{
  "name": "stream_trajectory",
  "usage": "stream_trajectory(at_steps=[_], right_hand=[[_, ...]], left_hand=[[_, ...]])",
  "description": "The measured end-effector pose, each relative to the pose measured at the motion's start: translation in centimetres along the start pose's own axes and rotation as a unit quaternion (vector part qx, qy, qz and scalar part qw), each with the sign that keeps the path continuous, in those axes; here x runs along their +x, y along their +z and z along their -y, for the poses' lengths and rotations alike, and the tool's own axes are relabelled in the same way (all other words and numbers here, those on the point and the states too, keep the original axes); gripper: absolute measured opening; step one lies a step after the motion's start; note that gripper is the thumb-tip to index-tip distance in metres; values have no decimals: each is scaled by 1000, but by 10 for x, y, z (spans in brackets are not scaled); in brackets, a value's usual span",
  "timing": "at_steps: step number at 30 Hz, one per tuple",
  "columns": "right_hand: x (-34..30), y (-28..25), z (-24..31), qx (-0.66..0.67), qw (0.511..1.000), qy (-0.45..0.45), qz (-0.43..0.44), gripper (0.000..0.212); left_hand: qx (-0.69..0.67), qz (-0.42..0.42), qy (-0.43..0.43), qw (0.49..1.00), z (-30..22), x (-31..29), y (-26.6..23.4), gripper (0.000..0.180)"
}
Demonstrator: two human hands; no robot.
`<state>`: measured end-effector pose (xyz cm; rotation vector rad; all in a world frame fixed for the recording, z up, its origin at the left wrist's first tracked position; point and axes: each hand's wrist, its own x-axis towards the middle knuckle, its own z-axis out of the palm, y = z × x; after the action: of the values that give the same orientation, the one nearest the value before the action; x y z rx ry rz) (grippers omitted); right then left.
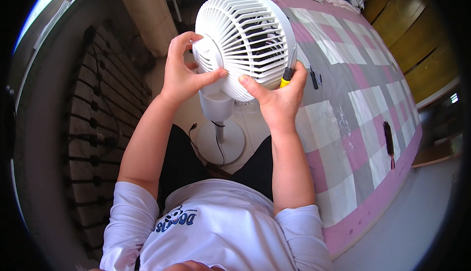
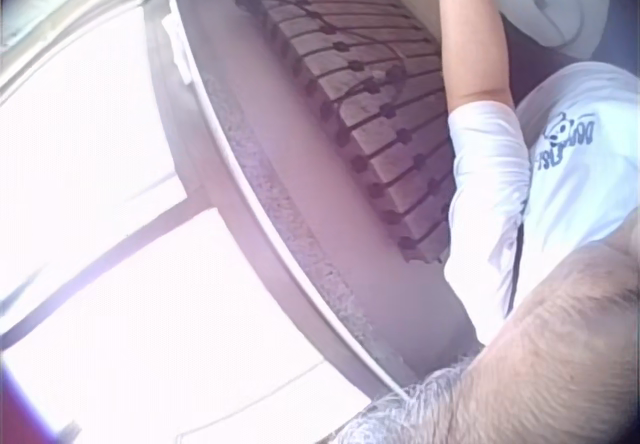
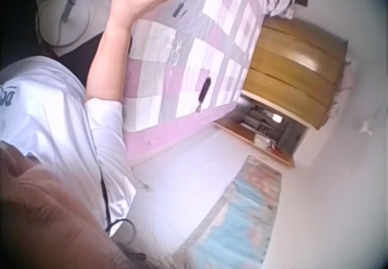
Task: The person uses a yellow screwdriver to unscrew and remove the front grille of a white standing fan. They then detach the fan blade and place the components on the bed.
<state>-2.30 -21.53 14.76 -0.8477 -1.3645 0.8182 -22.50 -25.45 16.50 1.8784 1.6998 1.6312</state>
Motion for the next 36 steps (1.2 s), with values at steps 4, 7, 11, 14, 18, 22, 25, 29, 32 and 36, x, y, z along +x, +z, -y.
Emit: stream_trajectory(at_steps=[4,7,11,14,18,22,25,29,32,36], right_hand=[[0,0,6,43,999,13,14,95],[1,-4,2,28,1000,7,11,94],[-1,-4,2,-9,1000,-27,12,92],[-8,-5,6,-92,992,-80,11,92],[-22,-6,13,-147,981,-126,-3,102],[-26,-5,24,-180,967,-177,-29,105],[-28,-8,22,-171,970,-170,-35,105],[-28,-14,23,-161,970,-176,-37,105],[-26,-15,23,-163,969,-182,-40,105],[-26,-14,23,-155,972,-175,-38,104]], left_hand=[[2,-4,16,1000,2,0,4,84],[7,6,7,1000,-1,2,4,84],[-39,-19,10,999,6,2,7,78],[-84,-28,14,996,12,-5,6,80],[-150,4,49,987,18,-18,-1,87],[-159,19,152,975,20,-22,-6,84],[-185,9,169,968,26,-24,0,83],[-187,11,177,966,25,-27,5,83],[-204,8,193,960,22,-26,8,83],[-214,12,199,956,20,-26,8,84]])
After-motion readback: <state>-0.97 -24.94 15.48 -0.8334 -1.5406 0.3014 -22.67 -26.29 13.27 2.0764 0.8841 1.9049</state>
